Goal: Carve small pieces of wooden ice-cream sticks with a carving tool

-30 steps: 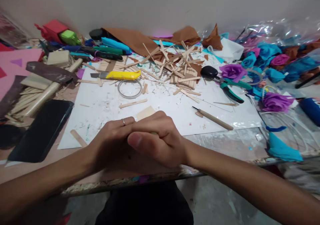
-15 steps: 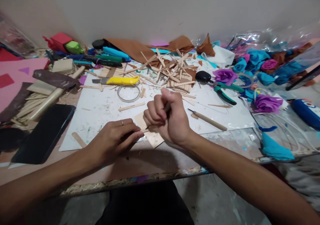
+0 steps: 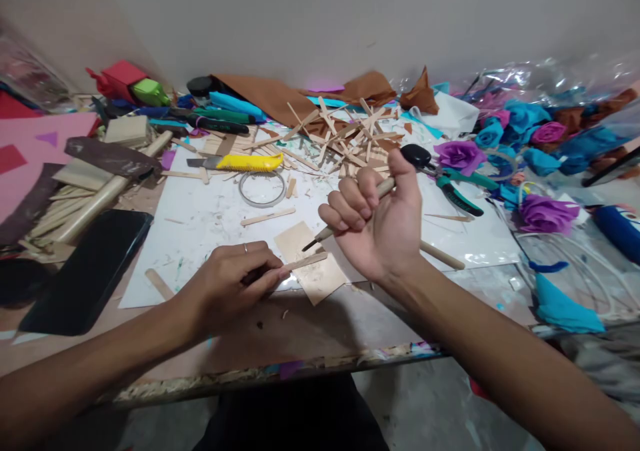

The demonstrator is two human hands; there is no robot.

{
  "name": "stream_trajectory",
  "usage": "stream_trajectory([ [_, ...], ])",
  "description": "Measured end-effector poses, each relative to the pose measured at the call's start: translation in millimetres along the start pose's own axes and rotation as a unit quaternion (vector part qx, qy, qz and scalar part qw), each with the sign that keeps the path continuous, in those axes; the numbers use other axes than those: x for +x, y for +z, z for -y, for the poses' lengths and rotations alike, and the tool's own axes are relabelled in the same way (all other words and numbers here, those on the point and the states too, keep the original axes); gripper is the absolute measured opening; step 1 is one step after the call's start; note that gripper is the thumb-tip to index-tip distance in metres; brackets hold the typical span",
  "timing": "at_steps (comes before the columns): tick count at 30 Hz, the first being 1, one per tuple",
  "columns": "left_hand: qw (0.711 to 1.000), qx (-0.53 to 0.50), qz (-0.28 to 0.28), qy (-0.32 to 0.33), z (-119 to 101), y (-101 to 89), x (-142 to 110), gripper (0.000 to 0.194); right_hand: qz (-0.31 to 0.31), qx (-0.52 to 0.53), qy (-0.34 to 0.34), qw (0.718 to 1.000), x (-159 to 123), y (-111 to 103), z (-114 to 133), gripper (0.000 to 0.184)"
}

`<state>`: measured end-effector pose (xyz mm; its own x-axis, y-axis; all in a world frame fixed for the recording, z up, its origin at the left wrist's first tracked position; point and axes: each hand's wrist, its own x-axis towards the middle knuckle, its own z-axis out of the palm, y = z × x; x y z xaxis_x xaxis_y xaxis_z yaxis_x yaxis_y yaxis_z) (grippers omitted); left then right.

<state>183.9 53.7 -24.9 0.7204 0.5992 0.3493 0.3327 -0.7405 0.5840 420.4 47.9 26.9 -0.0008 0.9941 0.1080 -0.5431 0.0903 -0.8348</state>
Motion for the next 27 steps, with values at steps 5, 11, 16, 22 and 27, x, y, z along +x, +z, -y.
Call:
stream_trajectory([
  [5,1.000,0.005,-0.004,-0.019,-1.5,0.0,-1.2,0.014,0.057,-0.256,-0.145,0.954,-7.8,-2.9,3.8,0.048],
  [11,0.998,-0.017,-0.023,-0.053,-5.0,-4.5,-1.9,0.015,0.280,-0.591,-0.170,0.737,-15.3,-6.4,-2.2,0.009],
  [16,0.999,-0.039,-0.028,-0.020,-8.2,-6.2,-1.9,0.013,0.347,-0.557,-0.133,0.742,-16.1,-5.8,-3.2,0.016],
  [22,0.999,-0.027,-0.014,0.016,-7.0,-5.3,-3.2,0.020,0.339,-0.580,-0.121,0.731,-19.2,-2.4,-3.7,0.014],
  [27,0.999,-0.020,-0.017,0.038,-6.4,-4.9,-4.3,0.017,0.352,-0.572,-0.105,0.733,-21.4,-1.7,-7.0,0.015],
])
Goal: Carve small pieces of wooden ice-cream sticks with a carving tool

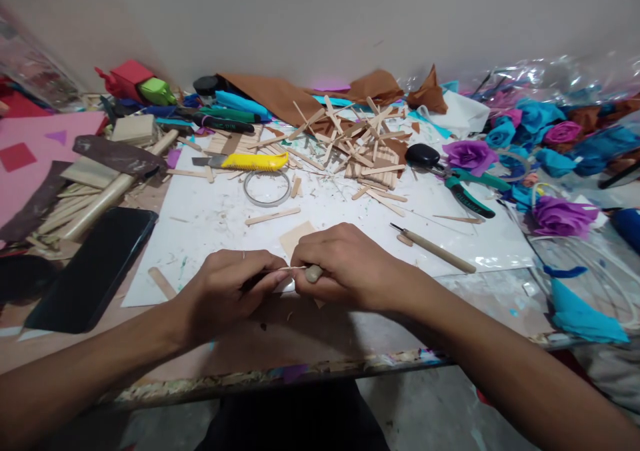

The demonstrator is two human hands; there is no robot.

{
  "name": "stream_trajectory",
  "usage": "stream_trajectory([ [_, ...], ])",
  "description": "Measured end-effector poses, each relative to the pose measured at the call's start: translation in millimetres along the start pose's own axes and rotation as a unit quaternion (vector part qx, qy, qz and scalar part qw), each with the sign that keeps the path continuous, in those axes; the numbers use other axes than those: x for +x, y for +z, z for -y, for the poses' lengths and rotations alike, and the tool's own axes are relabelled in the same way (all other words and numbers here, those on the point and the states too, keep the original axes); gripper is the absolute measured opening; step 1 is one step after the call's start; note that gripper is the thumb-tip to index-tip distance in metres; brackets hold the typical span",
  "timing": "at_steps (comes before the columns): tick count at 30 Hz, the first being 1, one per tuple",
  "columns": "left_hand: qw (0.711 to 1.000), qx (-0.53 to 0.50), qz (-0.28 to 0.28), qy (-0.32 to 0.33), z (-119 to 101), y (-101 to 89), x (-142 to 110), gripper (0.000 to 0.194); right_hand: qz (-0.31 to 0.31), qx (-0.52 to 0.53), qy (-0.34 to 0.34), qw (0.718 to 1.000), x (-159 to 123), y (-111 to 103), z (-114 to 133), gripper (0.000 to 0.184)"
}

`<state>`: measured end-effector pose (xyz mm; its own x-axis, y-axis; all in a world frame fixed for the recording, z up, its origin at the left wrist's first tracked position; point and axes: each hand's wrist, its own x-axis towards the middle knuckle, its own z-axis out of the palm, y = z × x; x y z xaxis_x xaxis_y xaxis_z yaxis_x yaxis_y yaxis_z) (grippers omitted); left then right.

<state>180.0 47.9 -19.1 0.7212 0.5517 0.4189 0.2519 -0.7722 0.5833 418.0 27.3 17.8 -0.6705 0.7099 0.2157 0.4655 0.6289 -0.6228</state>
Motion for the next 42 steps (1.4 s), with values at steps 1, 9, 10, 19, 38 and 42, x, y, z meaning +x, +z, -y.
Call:
stream_trajectory([
  [1,1.000,0.002,-0.002,0.007,-0.4,-0.3,-0.1,0.017,0.003,0.004,-0.003,1.000,-0.3,0.6,0.1,0.015],
  [9,0.999,0.011,0.019,0.041,0.2,-3.0,-1.0,0.018,-0.006,-0.001,-0.036,0.999,-2.2,6.3,-2.8,0.022],
  [10,0.999,0.010,0.022,0.040,0.6,-3.1,-1.2,0.018,-0.013,-0.003,-0.039,0.999,-2.5,7.5,-3.5,0.022],
  [19,0.999,0.005,0.004,0.053,4.3,-1.0,-7.5,0.016,-0.023,0.018,-0.045,0.999,-4.2,11.5,-2.6,0.021],
  [38,0.970,0.184,-0.062,0.145,9.8,-10.6,-12.7,0.036,-0.081,0.057,0.065,0.993,-4.9,1.1,7.8,0.006],
  [42,0.975,0.161,-0.067,0.136,5.4,-11.9,-11.8,0.031,-0.051,0.093,0.098,0.990,-3.1,2.2,9.4,0.007],
])
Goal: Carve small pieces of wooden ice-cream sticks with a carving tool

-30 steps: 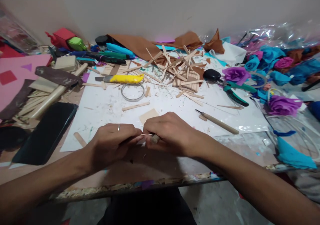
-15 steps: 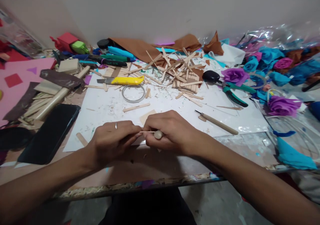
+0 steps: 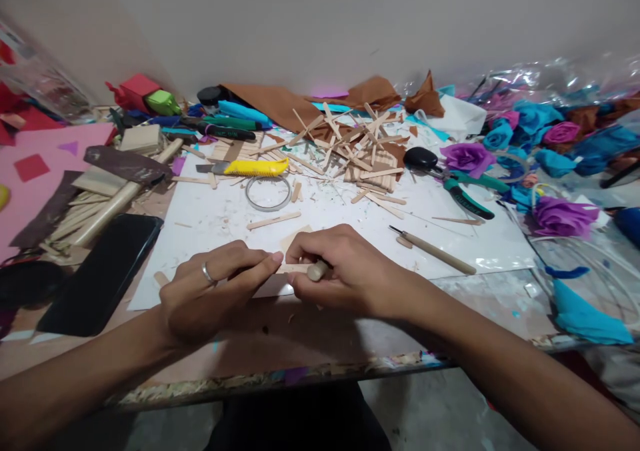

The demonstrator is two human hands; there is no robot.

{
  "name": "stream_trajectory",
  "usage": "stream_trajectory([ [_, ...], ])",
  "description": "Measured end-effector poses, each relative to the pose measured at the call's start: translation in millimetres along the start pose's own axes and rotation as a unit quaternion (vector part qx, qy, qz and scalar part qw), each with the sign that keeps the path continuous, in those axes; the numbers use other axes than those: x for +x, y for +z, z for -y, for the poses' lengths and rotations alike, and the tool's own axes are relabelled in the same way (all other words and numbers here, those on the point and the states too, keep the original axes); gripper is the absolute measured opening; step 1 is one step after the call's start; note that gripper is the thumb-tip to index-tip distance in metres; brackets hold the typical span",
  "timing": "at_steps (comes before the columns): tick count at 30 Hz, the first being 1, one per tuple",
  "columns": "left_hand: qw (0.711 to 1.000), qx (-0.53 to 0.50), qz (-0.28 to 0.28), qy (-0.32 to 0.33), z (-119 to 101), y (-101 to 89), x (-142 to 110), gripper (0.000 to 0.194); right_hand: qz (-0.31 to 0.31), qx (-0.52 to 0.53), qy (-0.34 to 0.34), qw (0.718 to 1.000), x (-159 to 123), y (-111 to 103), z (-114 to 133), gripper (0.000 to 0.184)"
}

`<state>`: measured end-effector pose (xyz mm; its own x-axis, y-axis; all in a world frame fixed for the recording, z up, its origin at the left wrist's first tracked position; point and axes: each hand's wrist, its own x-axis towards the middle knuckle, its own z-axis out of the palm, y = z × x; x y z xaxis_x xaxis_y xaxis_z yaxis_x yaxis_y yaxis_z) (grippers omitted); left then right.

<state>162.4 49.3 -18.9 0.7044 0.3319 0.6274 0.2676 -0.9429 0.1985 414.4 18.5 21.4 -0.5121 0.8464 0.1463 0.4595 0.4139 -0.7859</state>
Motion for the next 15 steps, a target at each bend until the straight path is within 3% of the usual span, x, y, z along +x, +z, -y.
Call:
stream_trajectory([
  [9,0.997,-0.062,0.005,-0.054,-7.4,-1.4,1.6,0.032,-0.023,-0.034,-0.041,0.998,0.4,0.4,2.0,0.009],
  [15,0.997,-0.027,0.033,-0.062,1.0,12.9,-5.9,0.026,-0.006,-0.102,-0.017,0.995,2.9,-3.7,-2.6,0.009],
])
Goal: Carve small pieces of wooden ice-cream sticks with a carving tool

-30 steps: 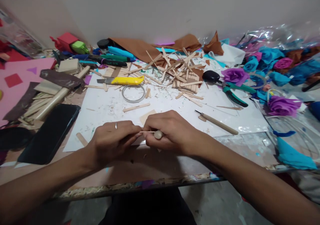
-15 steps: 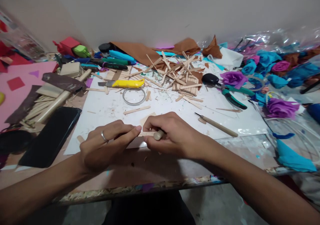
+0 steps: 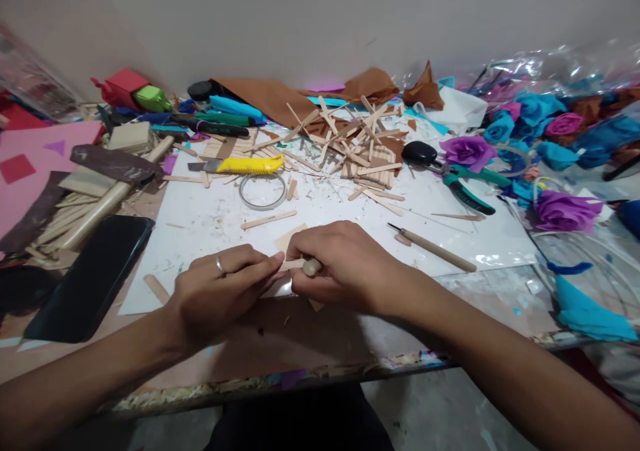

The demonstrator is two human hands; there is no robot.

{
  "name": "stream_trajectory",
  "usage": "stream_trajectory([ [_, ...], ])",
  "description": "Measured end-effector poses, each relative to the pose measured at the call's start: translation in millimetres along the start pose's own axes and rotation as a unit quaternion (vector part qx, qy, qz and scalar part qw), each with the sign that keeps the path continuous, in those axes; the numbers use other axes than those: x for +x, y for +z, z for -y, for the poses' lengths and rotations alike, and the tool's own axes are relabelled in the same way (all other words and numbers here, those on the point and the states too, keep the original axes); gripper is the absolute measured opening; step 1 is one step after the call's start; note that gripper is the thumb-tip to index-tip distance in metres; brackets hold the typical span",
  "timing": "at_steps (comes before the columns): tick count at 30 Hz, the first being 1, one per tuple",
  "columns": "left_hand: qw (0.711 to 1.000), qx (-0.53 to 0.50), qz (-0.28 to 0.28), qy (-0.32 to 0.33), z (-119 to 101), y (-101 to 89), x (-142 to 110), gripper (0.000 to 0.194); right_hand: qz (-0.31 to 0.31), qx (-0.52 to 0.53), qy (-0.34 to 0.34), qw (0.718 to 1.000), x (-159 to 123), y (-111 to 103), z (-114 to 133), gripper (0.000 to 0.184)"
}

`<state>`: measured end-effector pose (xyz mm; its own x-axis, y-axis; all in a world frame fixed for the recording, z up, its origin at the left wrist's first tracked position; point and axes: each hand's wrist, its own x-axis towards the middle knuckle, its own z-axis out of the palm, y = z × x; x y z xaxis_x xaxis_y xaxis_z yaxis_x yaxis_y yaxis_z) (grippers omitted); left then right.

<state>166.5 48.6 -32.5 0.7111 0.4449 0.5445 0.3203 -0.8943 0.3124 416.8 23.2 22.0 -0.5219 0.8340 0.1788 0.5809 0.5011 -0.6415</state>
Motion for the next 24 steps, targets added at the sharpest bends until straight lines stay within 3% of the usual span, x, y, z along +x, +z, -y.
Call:
stream_trajectory([
  [6,0.999,0.029,0.005,-0.013,2.3,11.5,9.9,0.013,-0.009,-0.066,0.005,0.998,0.8,-8.3,-8.4,0.015],
  [10,0.999,0.016,0.020,-0.021,2.4,9.6,13.4,0.014,0.062,-0.115,0.014,0.991,0.1,-14.2,-10.4,0.012],
  [13,0.999,-0.010,0.032,-0.027,3.6,6.8,11.2,0.015,0.078,-0.112,0.011,0.991,1.1,-17.2,-11.7,0.014],
  [15,0.998,-0.036,0.044,-0.029,4.5,5.2,9.3,0.019,0.048,-0.085,0.000,0.995,1.7,-18.6,-11.4,0.013],
  [17,0.996,-0.061,0.061,-0.037,4.6,4.0,8.5,0.024,-0.044,0.011,-0.009,0.999,1.6,-20.7,-9.4,0.028],
  [18,0.994,-0.073,0.075,-0.042,4.1,3.5,8.8,0.024,-0.105,0.094,-0.012,0.990,1.5,-22.3,-7.9,0.039],
  [20,0.989,-0.090,0.110,-0.050,2.1,2.7,10.5,0.021,-0.177,0.300,-0.018,0.937,1.6,-25.6,-4.2,0.058],
  [22,0.985,-0.094,0.135,-0.057,-0.5,2.5,12.6,0.019,-0.160,0.477,-0.017,0.864,3.3,-26.9,-1.2,0.067],
  [24,0.984,-0.091,0.143,-0.060,-2.7,3.0,14.0,0.023,-0.121,0.557,-0.016,0.821,6.3,-23.5,0.3,0.069],
])
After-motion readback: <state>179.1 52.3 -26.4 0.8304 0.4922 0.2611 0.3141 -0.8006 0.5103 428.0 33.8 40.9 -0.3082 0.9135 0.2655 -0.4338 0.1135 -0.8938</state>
